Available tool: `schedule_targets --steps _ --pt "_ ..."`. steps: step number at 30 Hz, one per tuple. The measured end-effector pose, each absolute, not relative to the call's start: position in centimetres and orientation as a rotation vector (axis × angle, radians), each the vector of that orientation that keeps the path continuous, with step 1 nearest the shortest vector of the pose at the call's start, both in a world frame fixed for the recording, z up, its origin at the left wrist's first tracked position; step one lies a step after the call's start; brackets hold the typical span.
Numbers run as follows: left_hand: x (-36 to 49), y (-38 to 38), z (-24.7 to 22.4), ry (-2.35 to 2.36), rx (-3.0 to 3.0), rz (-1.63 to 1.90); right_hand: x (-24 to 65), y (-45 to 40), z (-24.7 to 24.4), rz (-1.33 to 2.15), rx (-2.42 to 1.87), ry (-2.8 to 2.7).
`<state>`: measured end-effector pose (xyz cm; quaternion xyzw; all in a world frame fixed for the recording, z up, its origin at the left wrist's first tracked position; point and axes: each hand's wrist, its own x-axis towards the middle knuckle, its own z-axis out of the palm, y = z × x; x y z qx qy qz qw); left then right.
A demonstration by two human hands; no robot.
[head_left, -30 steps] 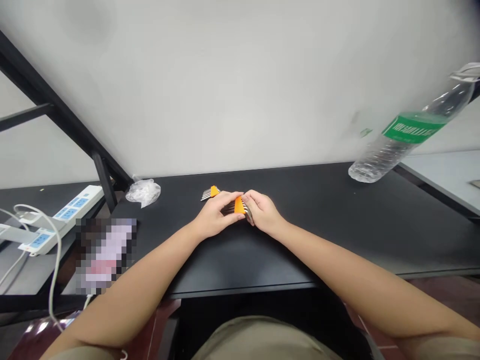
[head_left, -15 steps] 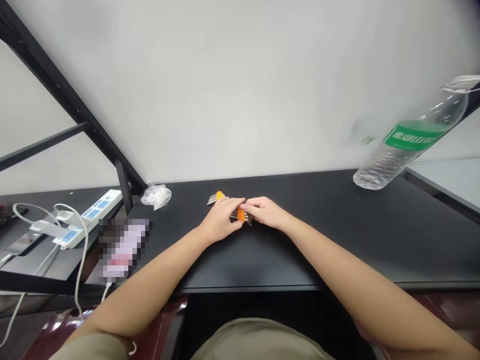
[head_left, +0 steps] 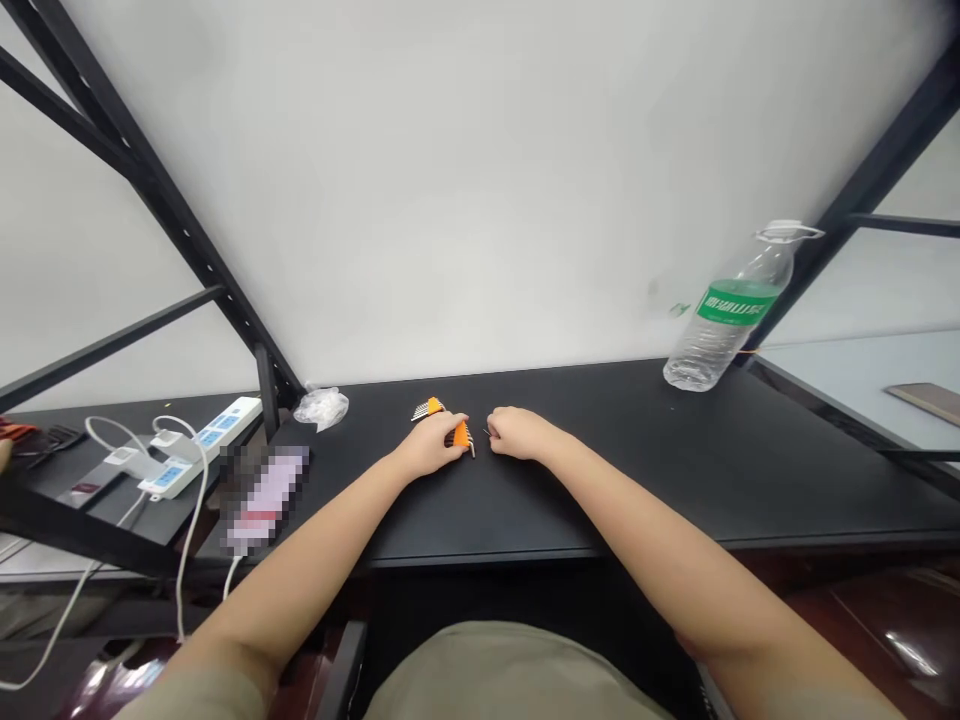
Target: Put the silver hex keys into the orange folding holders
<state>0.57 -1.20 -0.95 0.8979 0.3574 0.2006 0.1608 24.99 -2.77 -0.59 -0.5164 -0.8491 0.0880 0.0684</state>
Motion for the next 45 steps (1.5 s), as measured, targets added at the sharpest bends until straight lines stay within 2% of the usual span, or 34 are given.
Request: schedule_targets --steps 7,14,20,31,37,45 --pt "0.9 -2.0 -2.1 1.031 2.317 0.695 25.3 -3.5 -1.1 0.284 -1.511 -2.414" --pt "0.8 -2.1 -2.3 1.044 2.393 0.695 25.8 -3.4 -1.3 0.428 -1.231 -2.323" --pt "1.0 -2.4 -1.7 1.026 2.497 0.651 25.2 -3.7 -1.3 0.213 -1.16 -2.349" --pt "1.1 -2.9 -1.3 1.028 2.574 0.633 25.1 -4.4 -1.6 0.103 -1.233 -2.42" --pt "1.0 -3.2 -1.5 1.051 2.619 0.654 25.0 -4.8 -1.6 -0.081 -1.253 -2.483" --pt "1.3 -3.9 -1.1 1.035 2.656 0.64 25.1 -4.8 -1.4 -0.055 -1.223 -2.456"
